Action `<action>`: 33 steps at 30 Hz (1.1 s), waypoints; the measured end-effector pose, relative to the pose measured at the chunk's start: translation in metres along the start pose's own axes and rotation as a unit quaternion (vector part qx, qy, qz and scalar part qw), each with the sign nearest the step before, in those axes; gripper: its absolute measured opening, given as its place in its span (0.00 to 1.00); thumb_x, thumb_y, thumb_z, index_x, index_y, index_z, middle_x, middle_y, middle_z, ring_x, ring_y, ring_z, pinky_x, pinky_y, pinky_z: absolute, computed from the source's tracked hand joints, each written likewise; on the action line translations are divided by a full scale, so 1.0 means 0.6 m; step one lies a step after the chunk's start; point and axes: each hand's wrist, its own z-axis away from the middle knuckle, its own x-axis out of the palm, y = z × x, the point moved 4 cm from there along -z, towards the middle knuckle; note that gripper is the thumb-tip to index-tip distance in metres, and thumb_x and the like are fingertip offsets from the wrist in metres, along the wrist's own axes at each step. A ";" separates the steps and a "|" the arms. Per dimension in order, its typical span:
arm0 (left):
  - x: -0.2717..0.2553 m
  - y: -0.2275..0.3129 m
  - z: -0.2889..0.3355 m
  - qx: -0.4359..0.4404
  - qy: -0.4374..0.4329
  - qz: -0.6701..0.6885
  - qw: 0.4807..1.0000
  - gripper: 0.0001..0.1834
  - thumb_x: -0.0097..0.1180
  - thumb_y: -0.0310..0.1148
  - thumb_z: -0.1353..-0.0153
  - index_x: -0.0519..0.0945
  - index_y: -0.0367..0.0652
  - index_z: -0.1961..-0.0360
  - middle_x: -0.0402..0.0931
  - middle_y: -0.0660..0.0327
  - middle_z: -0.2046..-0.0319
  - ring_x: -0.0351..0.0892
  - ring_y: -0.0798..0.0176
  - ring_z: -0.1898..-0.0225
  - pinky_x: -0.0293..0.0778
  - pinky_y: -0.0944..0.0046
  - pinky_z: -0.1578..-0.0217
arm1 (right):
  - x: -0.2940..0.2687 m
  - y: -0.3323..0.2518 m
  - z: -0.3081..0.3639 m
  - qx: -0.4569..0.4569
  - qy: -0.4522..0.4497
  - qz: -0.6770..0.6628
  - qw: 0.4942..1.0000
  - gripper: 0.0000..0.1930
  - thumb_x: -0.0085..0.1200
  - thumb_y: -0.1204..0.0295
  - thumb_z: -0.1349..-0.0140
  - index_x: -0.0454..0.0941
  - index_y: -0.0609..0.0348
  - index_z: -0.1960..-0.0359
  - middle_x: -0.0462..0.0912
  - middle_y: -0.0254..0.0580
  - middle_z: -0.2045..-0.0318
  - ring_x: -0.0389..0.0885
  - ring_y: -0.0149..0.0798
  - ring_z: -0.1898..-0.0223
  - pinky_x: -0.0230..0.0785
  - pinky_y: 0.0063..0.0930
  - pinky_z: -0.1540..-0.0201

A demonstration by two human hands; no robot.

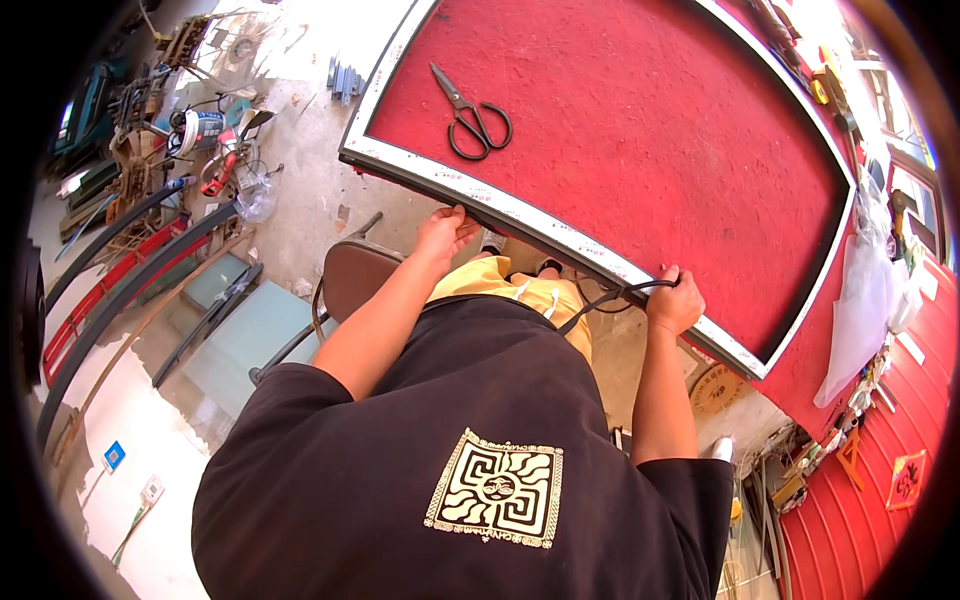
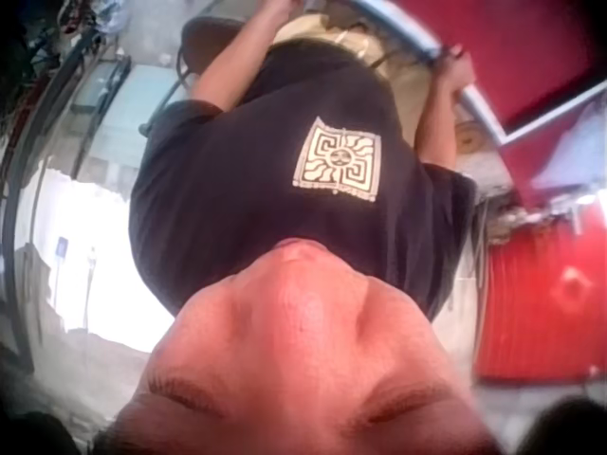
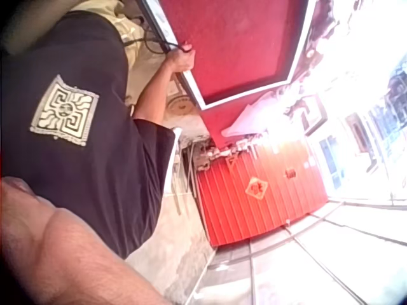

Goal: The person installs a black rubber seal into the groove of a metal frame, pressing it into place by hand and using scissors to trim the seal to length.

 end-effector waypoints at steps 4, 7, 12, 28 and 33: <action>-0.003 0.000 -0.018 -0.007 0.002 -0.033 0.999 0.14 0.57 0.38 0.21 0.76 0.37 0.47 0.85 0.56 0.55 0.88 0.59 0.55 0.84 0.59 0.53 | 0.007 0.007 -0.002 0.011 -0.019 -0.002 1.000 0.20 0.54 0.53 0.28 0.85 0.55 0.69 0.88 0.55 0.69 0.86 0.63 0.64 0.75 0.58 0.58; 0.010 -0.005 -0.010 0.013 -0.007 -0.011 1.000 0.14 0.57 0.38 0.21 0.76 0.36 0.47 0.85 0.55 0.56 0.88 0.58 0.55 0.85 0.58 0.52 | 0.009 0.010 0.001 0.006 -0.010 -0.005 1.000 0.20 0.54 0.53 0.28 0.86 0.54 0.69 0.88 0.55 0.69 0.86 0.63 0.64 0.75 0.58 0.58; 0.025 -0.022 0.009 0.008 -0.011 -0.029 0.999 0.15 0.56 0.36 0.21 0.76 0.34 0.46 0.85 0.55 0.56 0.88 0.58 0.55 0.85 0.60 0.52 | 0.007 0.005 0.000 -0.003 0.001 -0.004 1.000 0.19 0.56 0.55 0.30 0.86 0.55 0.71 0.88 0.53 0.71 0.85 0.61 0.66 0.75 0.56 0.57; 0.043 -0.022 -0.001 -0.055 0.006 -0.076 0.996 0.11 0.52 0.39 0.19 0.77 0.42 0.50 0.86 0.60 0.61 0.87 0.63 0.65 0.81 0.65 0.68 | 0.001 0.004 0.000 0.003 0.012 -0.017 1.000 0.18 0.58 0.55 0.32 0.85 0.55 0.72 0.87 0.54 0.72 0.84 0.63 0.66 0.74 0.57 0.59; 0.036 -0.032 0.013 -0.050 -0.006 -0.024 0.998 0.12 0.54 0.40 0.19 0.77 0.41 0.49 0.86 0.59 0.61 0.87 0.62 0.64 0.82 0.65 0.66 | -0.003 0.003 0.001 0.018 0.012 -0.018 1.000 0.18 0.59 0.55 0.32 0.85 0.55 0.73 0.87 0.54 0.72 0.85 0.62 0.66 0.74 0.57 0.61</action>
